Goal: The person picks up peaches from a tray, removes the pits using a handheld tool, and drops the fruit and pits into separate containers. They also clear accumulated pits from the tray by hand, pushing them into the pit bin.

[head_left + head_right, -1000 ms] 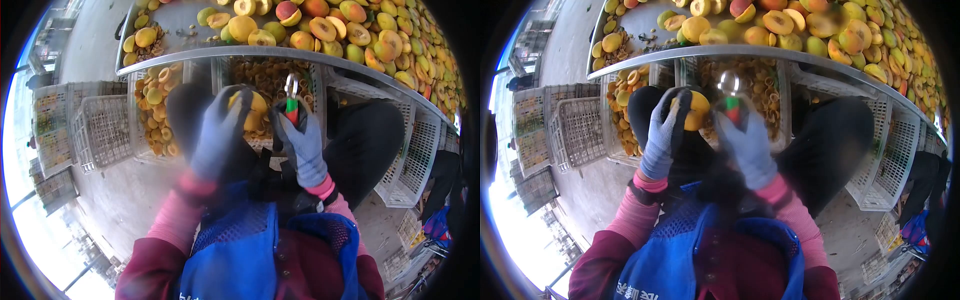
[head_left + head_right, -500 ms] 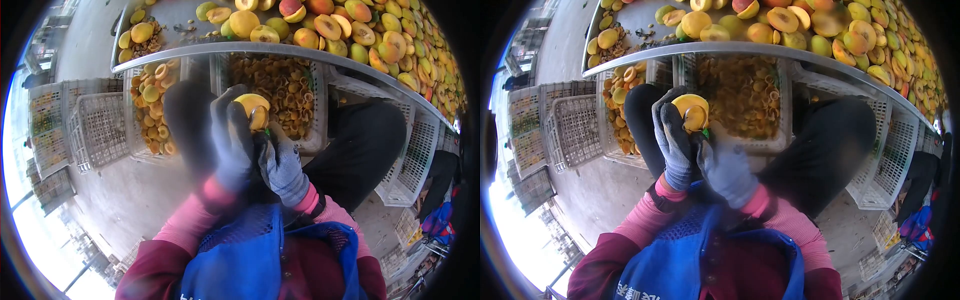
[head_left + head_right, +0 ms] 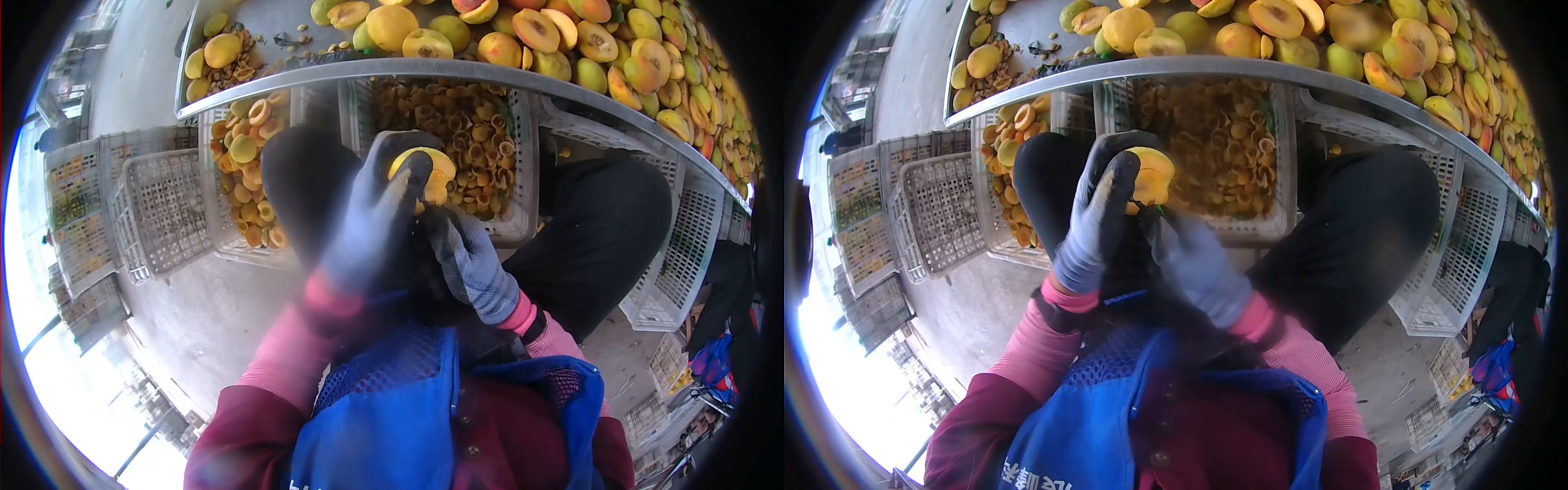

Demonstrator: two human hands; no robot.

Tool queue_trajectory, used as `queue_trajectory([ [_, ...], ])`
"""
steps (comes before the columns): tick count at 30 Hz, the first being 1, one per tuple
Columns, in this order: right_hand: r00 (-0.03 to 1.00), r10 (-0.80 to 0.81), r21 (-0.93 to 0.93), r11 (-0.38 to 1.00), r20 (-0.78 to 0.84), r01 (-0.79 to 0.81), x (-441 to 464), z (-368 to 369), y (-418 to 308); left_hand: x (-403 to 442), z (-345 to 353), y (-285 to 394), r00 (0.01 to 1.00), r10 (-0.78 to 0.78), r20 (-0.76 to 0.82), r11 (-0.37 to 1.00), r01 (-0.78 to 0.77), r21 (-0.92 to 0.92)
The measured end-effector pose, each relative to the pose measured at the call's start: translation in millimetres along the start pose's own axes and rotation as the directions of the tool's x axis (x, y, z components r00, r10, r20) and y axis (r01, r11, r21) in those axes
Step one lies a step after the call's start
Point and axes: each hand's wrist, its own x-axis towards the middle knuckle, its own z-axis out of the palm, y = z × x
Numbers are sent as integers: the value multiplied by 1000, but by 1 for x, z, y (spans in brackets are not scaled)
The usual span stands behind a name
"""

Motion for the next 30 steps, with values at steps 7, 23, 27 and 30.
queue_trajectory([
  [7, 860, 457, 409, 757, 225, -509, 3, -1, -24, 9, -5, -2, 986, 159, 42, 960, -164, 229],
  [23, 711, 371, 619, 350, 598, -703, -2, -23, 4, 8, -9, -27, 941, 292, 171, 913, -327, 243],
  [27, 690, 514, 494, 482, 509, -723, 1, -26, -3, 6, -9, -34, 957, 235, 171, 955, -260, 143],
  [30, 796, 584, 299, 739, 161, -603, 0, -23, -12, 1, -4, -26, 991, 48, 122, 997, -55, 52],
])
